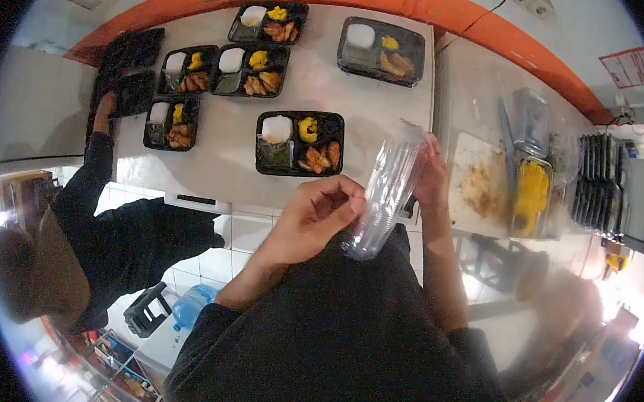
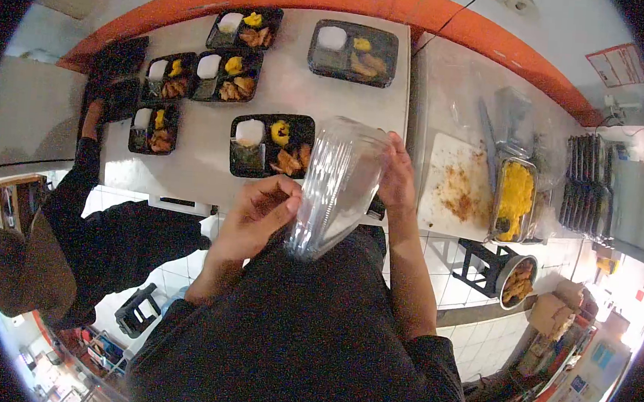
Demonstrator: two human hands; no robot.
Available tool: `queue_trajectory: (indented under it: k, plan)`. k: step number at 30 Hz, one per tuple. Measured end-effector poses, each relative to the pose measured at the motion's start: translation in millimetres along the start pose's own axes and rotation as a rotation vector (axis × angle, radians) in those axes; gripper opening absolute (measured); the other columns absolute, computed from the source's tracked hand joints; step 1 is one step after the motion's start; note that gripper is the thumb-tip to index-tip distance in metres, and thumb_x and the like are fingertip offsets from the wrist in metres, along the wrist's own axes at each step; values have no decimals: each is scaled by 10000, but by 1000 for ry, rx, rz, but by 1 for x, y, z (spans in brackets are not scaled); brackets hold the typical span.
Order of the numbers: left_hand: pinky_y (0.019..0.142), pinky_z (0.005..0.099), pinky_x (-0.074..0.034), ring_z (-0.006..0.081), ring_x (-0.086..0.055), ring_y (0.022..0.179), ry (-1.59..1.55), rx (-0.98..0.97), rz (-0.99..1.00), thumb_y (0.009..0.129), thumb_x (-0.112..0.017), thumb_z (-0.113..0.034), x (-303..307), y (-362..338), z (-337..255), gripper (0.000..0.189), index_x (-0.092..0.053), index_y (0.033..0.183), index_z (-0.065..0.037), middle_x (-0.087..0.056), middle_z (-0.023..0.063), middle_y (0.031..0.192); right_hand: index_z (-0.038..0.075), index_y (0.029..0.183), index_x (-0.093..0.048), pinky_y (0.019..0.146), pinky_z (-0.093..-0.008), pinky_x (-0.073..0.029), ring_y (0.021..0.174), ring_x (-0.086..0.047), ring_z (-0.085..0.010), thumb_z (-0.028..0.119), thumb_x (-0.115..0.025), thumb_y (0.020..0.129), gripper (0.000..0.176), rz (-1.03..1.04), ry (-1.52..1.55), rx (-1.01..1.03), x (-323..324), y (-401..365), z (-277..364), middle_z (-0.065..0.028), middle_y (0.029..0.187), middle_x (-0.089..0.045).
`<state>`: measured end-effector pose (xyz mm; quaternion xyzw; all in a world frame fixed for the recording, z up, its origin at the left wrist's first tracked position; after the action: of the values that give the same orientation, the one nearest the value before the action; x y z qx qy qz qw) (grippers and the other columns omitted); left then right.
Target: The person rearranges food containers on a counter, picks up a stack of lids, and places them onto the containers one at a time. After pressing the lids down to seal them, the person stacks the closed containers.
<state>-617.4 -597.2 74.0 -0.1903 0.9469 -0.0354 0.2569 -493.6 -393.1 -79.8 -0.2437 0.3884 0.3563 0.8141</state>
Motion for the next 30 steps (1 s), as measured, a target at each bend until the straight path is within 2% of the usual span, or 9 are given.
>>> queue_trajectory:
  k: [4,6,14,17,19,23,26,27,30]
  plan:
    - [675,235,-476,72,-571,755,286,79,-149,990,-555,-67,29,-8,-2,82,-561,1008,14,-592,15,844,102,1258,-528,937,-439,-520,1117,-598,-263,221,-658,933,370,-12,7,34,37,-7,10,-95,1415,-464]
    - [685,238,-485,74,-571,752,291,85,-227,997,-546,-75,47,-13,8,81,-556,1009,5,-582,13,824,102,1201,-569,956,-443,-516,1145,-591,-280,275,-691,911,359,108,-3,20,42,-9,16,-88,1406,-484]
    - [787,326,-550,138,-646,852,118,-49,-467,1051,-442,-337,121,-8,22,290,-527,1064,-61,-633,54,1022,96,1109,-617,888,-378,-538,1011,-635,-214,228,-586,987,183,-98,-206,37,37,25,51,-51,1128,-641]
    - [801,300,-543,117,-637,896,141,-30,-352,1052,-447,-309,143,14,49,260,-528,1104,-67,-634,42,1038,84,1103,-625,801,-285,-519,847,-583,-108,211,-630,964,189,-113,-204,-73,71,53,36,15,973,-620]
    - [770,241,-517,56,-594,857,80,31,-324,1047,-475,-286,128,28,49,205,-535,1063,-91,-578,-20,897,93,1107,-626,809,-287,-518,869,-579,-104,207,-636,960,186,-117,-254,-98,60,64,17,19,988,-620]
    - [670,204,-459,50,-548,800,12,112,-319,1014,-526,-150,137,46,87,71,-491,1049,-99,-557,-27,891,85,1149,-614,848,-339,-517,978,-586,-133,285,-630,964,273,-188,-438,-191,59,70,-13,-1,1063,-633]
    - [665,208,-460,61,-539,797,186,-38,-309,932,-562,13,130,51,76,204,-479,1083,-97,-554,-15,918,49,1170,-591,863,-382,-523,1014,-603,-174,328,-609,976,340,-300,-547,-338,48,53,-34,-37,1125,-628]
    - [668,224,-471,74,-548,814,193,58,-331,848,-562,122,133,47,74,347,-472,1105,-93,-556,-2,934,49,1170,-591,863,-382,-523,1014,-603,-174,328,-609,976,340,-325,-551,-319,51,47,-39,-37,1125,-628]
    - [664,215,-434,62,-517,783,140,76,-404,882,-549,52,134,40,63,288,-485,1118,-99,-546,-14,909,28,1159,-594,870,-366,-521,1013,-593,-161,321,-594,987,340,-357,-534,-334,59,25,-50,-50,1132,-614]
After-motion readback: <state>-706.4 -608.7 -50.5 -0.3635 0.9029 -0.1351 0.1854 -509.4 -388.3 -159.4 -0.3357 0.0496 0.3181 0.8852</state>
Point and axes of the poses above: each hand's wrist, its own y-axis towards the middle knuckle, its own x-axis out of the back of the hand, z = x × y, the point moved 5 cm from there along y, towards the middle knuckle
